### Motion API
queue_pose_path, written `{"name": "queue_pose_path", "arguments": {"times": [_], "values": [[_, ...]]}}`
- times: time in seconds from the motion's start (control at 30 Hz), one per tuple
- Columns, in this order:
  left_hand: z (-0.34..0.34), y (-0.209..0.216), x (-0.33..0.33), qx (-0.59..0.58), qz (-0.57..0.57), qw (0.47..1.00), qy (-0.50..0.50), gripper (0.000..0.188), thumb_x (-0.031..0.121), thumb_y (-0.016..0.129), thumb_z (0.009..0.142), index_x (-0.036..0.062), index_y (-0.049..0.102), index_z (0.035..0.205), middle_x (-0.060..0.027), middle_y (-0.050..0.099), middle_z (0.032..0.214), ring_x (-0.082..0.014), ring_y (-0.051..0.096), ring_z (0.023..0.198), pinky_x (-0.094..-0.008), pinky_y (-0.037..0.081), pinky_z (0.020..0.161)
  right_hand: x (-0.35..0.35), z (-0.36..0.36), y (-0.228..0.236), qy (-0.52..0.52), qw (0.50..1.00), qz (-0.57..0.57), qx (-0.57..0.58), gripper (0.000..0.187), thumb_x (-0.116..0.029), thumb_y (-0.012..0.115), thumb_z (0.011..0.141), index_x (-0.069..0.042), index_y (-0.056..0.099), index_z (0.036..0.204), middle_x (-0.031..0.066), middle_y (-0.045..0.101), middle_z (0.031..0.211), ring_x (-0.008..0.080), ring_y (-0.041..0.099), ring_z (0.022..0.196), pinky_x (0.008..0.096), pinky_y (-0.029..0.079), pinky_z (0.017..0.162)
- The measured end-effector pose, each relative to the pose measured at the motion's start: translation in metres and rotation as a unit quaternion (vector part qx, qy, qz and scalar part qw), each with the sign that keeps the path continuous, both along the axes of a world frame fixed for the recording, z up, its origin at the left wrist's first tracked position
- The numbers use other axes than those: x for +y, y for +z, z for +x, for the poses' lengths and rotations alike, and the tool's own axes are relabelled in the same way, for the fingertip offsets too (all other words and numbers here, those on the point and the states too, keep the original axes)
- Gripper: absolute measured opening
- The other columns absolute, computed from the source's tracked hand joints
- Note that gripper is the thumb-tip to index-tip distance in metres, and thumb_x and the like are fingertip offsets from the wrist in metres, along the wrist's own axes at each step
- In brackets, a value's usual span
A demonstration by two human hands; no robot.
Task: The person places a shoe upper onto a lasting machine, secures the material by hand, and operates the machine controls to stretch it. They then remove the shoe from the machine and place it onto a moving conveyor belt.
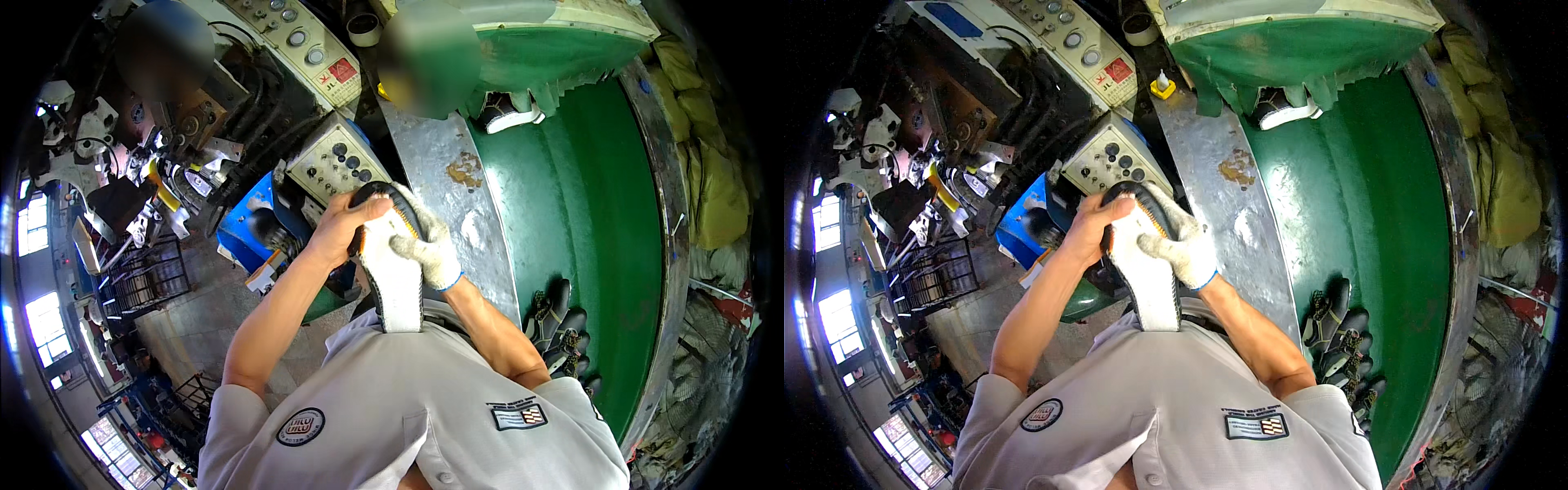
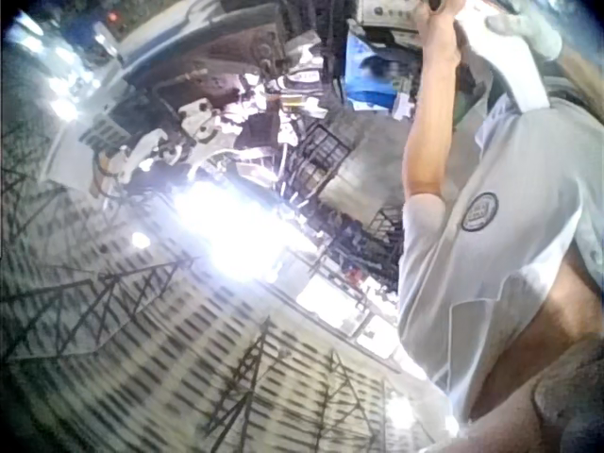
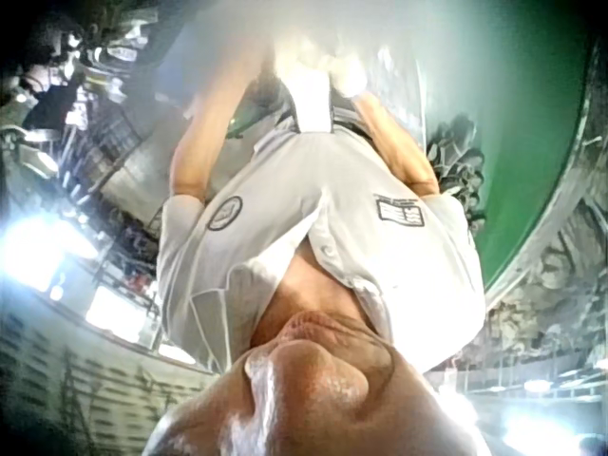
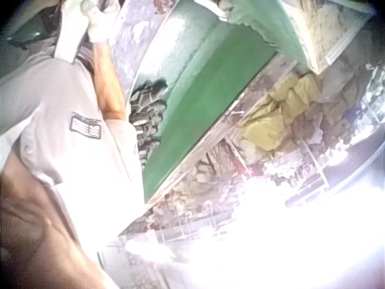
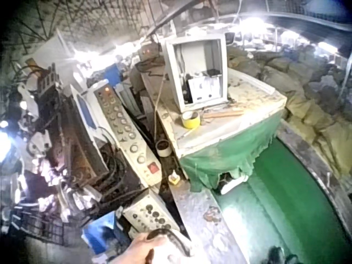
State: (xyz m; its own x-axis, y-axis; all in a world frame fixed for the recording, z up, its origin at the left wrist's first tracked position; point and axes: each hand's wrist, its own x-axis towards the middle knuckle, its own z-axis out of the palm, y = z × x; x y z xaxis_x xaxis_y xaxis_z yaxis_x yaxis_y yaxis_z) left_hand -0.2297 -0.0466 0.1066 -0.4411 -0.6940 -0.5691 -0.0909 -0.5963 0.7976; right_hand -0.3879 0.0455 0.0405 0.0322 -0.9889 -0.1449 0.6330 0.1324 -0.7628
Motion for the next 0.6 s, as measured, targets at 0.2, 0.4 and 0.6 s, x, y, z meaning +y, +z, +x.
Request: {"name": "queue_pose_path", "arguments": {"times": [0.2,0.4,0.6], "values": [[-0.006,-0.021,0.021,0.071,-0.012,0.997,0.037,0.039,0.016,0.074,0.086,-0.0063,0.066,0.117,-0.0120,0.072,0.105,-0.0208,0.069,0.093,-0.0326,0.054,0.087,0.005,-0.004,-0.010,-0.036,0.999,0.013,-0.006,0.084,-0.019,0.080,0.080,0.003,0.041,0.152,0.0130,0.055,0.144,0.0196,0.053,0.129,0.0315,0.040,0.111],[-0.024,-0.037,0.027,0.050,-0.044,0.997,0.025,0.040,0.016,0.073,0.088,-0.0065,0.065,0.119,-0.0098,0.071,0.106,-0.0173,0.067,0.094,-0.0300,0.052,0.086,0.013,-0.012,-0.023,-0.078,0.992,0.042,-0.092,0.076,-0.016,0.075,0.080,0.002,0.046,0.148,0.0135,0.060,0.138,0.0225,0.059,0.124,0.0343,0.046,0.107],[-0.030,-0.064,0.038,0.043,-0.140,0.989,-0.013,0.043,0.019,0.072,0.094,-0.0048,0.060,0.128,-0.0072,0.068,0.113,-0.0123,0.062,0.100,-0.0272,0.050,0.090,0.016,-0.023,-0.036,-0.082,0.984,0.100,-0.122,0.073,-0.018,0.076,0.082,0.002,0.048,0.147,0.0130,0.065,0.131,0.0221,0.064,0.114,0.0335,0.050,0.102]]}}
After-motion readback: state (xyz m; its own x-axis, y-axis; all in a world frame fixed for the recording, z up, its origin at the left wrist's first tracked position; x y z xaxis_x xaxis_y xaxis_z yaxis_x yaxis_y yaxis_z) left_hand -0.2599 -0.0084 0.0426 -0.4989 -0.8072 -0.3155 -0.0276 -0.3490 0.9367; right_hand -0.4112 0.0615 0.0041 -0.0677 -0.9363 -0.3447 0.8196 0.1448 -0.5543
